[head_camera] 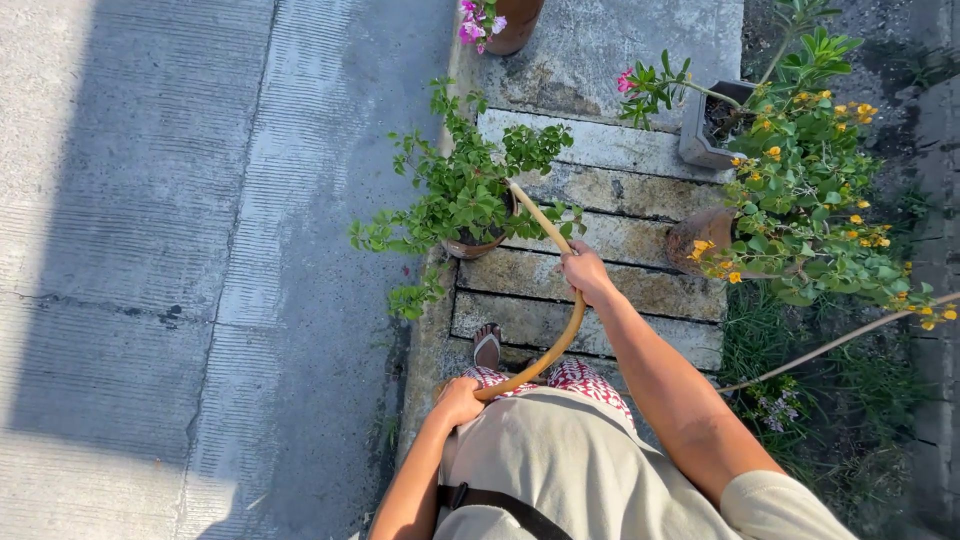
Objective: Watering multiple potted plants in an outdoor garden using a hose.
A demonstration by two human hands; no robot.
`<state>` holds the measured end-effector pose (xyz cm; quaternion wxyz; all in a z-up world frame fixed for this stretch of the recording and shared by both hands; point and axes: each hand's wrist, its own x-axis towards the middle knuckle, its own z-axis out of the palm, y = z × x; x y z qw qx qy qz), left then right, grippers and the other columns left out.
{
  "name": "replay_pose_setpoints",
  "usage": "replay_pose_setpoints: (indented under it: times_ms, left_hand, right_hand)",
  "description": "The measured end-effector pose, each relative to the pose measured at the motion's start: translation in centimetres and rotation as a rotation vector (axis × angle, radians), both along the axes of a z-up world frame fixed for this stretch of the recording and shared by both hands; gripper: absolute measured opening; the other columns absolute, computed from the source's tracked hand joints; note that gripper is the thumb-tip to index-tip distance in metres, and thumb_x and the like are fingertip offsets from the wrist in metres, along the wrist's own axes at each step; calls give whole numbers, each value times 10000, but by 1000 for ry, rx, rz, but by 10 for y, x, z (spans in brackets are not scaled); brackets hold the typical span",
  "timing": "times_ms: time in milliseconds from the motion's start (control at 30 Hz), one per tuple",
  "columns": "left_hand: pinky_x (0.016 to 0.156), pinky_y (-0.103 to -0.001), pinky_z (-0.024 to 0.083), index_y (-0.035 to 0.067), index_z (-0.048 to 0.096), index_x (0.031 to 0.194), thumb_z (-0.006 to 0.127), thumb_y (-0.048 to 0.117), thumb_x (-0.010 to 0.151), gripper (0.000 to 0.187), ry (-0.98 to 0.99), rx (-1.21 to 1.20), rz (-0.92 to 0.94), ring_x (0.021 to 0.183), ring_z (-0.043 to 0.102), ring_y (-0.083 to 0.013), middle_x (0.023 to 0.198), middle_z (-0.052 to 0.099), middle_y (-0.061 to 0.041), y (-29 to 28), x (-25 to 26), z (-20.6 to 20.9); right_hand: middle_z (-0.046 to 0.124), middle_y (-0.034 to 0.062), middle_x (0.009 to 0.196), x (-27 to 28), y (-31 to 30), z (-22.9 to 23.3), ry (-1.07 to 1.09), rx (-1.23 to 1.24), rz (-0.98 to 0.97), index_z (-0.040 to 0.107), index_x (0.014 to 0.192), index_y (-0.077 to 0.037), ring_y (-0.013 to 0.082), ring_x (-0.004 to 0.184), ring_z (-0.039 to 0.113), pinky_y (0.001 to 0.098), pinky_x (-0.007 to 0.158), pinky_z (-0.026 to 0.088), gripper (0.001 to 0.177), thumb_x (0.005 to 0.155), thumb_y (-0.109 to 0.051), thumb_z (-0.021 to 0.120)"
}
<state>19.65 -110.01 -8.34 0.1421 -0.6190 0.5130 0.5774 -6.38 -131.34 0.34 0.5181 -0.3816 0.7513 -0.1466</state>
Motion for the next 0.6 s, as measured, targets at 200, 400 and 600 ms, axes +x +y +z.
replay_pose_setpoints:
  times_ms: [200, 400, 600]
  left_hand:
    - [917, -504, 566, 210, 761, 984, 649, 277, 786, 237, 13, -69, -11, 1156, 666, -374, 1099, 721, -167, -19, 13, 19]
    - [947, -468, 560, 262, 755, 961, 656, 276, 779, 207, 13, -51, 54, 1168, 660, -348, 1084, 703, -158, -27, 10, 44]
    - [937, -466, 541, 247, 737, 886, 660, 265, 759, 150, 15, -78, 71, 1147, 665, -353, 1041, 723, -145, -21, 17, 9]
  right_hand:
    - [647, 173, 873, 5, -3, -18, -8, -27, -9, 499, 1486, 42, 167, 561, 540, 308, 475, 483, 532, 994, -159, 489]
    - [643, 173, 867, -2, -2, -20, 17, -37, -26, 521, 1471, 43, 162, 539, 545, 309, 456, 477, 530, 981, -159, 497]
    - [646, 191, 854, 3, 0, -22, -2, -43, -38, 516, 1470, 55, 158, 500, 537, 308, 443, 467, 527, 981, -140, 489]
